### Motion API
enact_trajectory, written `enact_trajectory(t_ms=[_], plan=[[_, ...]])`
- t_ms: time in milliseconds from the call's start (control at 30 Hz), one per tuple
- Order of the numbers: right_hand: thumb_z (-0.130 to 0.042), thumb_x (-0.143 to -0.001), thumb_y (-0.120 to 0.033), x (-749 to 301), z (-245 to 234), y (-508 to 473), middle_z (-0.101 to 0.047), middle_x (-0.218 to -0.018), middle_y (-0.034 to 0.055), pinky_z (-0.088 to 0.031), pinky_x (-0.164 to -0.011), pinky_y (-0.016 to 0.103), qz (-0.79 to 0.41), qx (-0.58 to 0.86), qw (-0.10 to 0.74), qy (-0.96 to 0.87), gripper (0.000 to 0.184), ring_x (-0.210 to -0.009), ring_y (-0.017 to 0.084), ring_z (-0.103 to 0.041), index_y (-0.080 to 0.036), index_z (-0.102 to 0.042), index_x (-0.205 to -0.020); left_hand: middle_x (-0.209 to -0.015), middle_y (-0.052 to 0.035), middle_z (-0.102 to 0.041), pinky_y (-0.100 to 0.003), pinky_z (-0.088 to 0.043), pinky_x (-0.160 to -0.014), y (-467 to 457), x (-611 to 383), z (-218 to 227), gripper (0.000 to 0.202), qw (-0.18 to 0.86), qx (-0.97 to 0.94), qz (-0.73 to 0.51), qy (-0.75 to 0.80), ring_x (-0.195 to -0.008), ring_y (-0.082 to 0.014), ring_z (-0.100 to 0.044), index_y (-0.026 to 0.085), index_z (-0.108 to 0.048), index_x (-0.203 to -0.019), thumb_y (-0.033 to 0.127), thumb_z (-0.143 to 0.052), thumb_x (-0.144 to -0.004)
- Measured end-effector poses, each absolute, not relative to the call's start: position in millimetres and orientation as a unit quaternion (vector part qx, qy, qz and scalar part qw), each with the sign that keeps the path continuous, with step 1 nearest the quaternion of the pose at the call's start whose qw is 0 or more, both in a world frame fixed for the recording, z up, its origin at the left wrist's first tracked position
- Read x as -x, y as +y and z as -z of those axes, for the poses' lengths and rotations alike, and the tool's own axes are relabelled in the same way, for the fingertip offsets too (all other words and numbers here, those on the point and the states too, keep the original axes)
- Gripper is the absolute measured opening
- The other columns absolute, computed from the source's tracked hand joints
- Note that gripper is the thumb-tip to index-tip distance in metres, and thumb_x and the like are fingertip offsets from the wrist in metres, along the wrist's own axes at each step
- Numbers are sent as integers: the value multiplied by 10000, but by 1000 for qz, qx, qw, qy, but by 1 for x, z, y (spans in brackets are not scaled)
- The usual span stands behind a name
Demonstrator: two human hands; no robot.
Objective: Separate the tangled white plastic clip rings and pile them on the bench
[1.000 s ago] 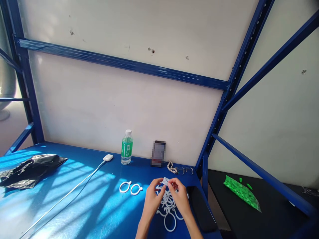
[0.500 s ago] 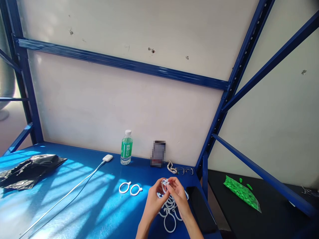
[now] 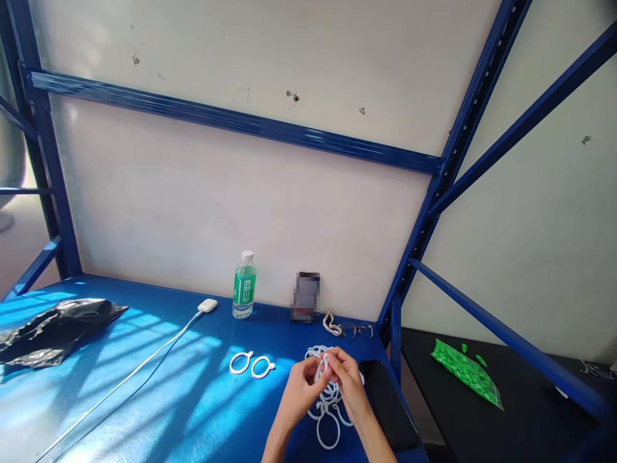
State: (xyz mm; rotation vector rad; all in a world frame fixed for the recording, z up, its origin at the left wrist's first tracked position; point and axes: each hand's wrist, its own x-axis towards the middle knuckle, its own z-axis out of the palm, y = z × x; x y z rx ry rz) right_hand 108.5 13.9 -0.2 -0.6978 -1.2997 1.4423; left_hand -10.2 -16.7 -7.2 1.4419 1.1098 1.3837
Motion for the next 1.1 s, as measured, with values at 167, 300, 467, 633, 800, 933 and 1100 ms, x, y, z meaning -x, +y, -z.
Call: enact_trajectory(t_ms=[167, 300, 467, 633, 800, 933, 1100], plan=[[-734, -728, -497, -108, 1, 12, -529, -598, -14, -299, -518, 225, -610, 297, 513, -526, 339, -537, 103, -401, -170, -649, -717, -548, 46, -412, -222, -253, -513, -16, 11, 7, 445, 425, -587, -529, 440, -518, -88, -302, 137, -618, -705, 574, -561, -765], [-734, -736, -473, -107, 2, 11, -516, -601, -21, -324, -531, 217, -620, 290, 517, -513, 320, -540, 97, -409, -171, -633, -703, -550, 51, -382, -225, -230, -514, -17, 11, 6, 454, 425, -593, -524, 440, -524, -88, -276, 140, -603, -687, 585, -553, -763], [-743, -729, -459, -107, 2, 10, -517, -610, -25, -333, -540, 209, -638, 281, 517, -496, 303, -557, 99, -425, -180, -625, -715, -532, 64, -352, -219, -220, -503, -16, 11, 8, 447, 426, -589, -524, 444, -515, -85, -280, 142, -601, -693, 584, -571, -754], [-715, -763, -462, -106, 3, 12, -524, -643, -19, -327, -533, 204, -614, 292, 527, -510, 296, -567, 97, -406, -178, -641, -720, -576, 29, -505, -217, -325, -527, -14, 11, 11, 425, 428, -576, -542, 437, -538, -106, -422, 137, -643, -790, 556, -578, -769], [-632, -819, -497, -108, 9, 17, -561, -687, -3, -362, -550, 219, -527, 346, 530, -567, 321, -584, 118, -445, -179, -680, -838, -614, 23, -551, -231, -371, -523, -10, 12, 16, 406, 338, -578, -554, 495, -551, -131, -473, 155, -642, -978, 504, -576, -782], [-531, -875, -476, -115, 12, 23, -641, -841, 56, -447, -693, 296, -377, 419, 519, -643, 325, -773, 211, -571, -189, -672, -930, -784, -41, -622, -319, -476, -686, -4, 23, 31, 399, 201, -538, -553, 604, -719, -201, -576, 147, -611, -1048, 440, -557, -784], [-414, -925, -312, -118, 14, 24, -645, -978, 81, -452, -837, 388, -182, 453, 470, -736, 254, -962, 261, -564, -214, -648, -934, -1059, -151, -605, -425, -469, -812, -7, 45, 41, 420, 47, -427, -448, 784, -993, -296, -570, 102, -509, -1227, 260, -424, -848]])
